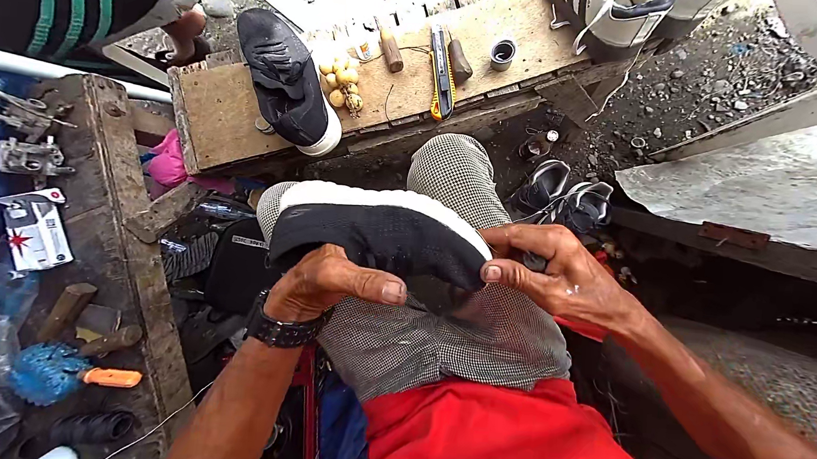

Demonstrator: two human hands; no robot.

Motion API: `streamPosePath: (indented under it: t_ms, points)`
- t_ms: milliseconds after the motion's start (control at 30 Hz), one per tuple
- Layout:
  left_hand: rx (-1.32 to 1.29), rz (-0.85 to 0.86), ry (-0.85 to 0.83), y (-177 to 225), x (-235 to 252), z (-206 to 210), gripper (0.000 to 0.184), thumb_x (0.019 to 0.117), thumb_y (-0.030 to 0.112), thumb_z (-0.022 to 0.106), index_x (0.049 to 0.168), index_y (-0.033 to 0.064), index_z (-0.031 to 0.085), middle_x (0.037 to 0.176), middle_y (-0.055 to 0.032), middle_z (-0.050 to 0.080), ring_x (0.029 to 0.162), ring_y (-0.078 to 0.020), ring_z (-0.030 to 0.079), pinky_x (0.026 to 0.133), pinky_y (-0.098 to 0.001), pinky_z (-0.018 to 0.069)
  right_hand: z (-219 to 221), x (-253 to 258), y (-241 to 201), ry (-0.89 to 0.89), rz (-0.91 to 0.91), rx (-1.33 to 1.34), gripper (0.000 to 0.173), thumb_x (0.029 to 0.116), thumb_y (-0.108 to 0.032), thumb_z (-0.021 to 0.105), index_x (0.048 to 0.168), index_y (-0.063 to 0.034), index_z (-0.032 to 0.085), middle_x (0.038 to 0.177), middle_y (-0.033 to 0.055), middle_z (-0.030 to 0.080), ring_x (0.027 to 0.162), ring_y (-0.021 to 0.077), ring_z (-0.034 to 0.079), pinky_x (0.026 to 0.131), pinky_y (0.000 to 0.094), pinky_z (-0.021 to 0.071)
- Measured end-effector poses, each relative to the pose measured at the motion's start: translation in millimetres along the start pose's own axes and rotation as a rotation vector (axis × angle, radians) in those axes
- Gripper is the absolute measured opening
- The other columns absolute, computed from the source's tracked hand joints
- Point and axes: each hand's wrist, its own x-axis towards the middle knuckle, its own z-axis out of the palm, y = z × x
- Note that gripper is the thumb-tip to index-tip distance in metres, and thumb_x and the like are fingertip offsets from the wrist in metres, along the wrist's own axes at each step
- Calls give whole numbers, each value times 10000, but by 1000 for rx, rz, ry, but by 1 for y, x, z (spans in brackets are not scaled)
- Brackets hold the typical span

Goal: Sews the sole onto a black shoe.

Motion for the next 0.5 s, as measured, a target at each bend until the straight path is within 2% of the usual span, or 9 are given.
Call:
streamPosePath:
  t_ms: [100, 167, 200, 300, 333, 433, 500]
  points:
    - [-56, -112, -67, 1, -5, -3, 276, 797, 193, 857, 1059, 255, 798, 1059, 91, 780, 986, -5, 720, 901, -208, 588, 3, 1, 0, -1, 0, -5, 323, 1023, -275, 647, 1164, 2, 734, 949, 20, 736, 822, -9, 640, 766, 163, 544]
    - [-14, -147, -54, 2, 4, 0, 311, 771, 189, 871, 1066, 247, 791, 1071, 83, 777, 1012, -16, 714, 921, -226, 584, 4, 3, -2, 3, 11, -24, 305, 1021, -266, 647, 1136, 2, 737, 922, 16, 727, 801, -12, 629, 748, 161, 534]
    - [16, -165, -12, 1, 11, 5, 299, 770, 190, 869, 1055, 233, 790, 1059, 77, 777, 1012, -21, 713, 926, -233, 583, 6, 3, -4, 7, 21, -36, 299, 1021, -264, 649, 1125, 3, 735, 909, 14, 724, 792, -10, 630, 742, 163, 536]
    - [89, -209, 288, -9, 30, 28, 155, 793, 116, 820, 942, 125, 782, 933, 1, 781, 912, -76, 731, 872, -270, 596, 13, 4, -10, 11, 55, -101, 318, 1014, -318, 658, 1070, -11, 718, 846, 6, 698, 744, 6, 617, 690, 174, 522]
    - [95, -205, 342, -13, 33, 32, 136, 798, 101, 811, 930, 107, 782, 917, -16, 780, 900, -89, 734, 869, -280, 597, 12, 4, -12, -3, 75, -136, 337, 1007, -359, 662, 1055, -29, 714, 821, -8, 679, 725, 8, 602, 671, 178, 510]
    - [73, -197, 320, -17, 33, 31, 130, 806, 81, 802, 933, 107, 787, 921, -21, 782, 908, -91, 736, 880, -275, 598, -16, 6, -17, -55, 187, -258, 357, 960, -490, 688, 1058, -147, 674, 761, -92, 611, 640, -20, 530, 578, 172, 449]
    - [65, -200, 299, -18, 31, 28, 133, 807, 85, 806, 937, 110, 789, 922, -21, 782, 909, -91, 736, 881, -274, 598, -44, 7, -19, -42, 259, -375, 297, 967, -454, 664, 1105, -191, 641, 805, -98, 613, 644, -9, 552, 563, 198, 476]
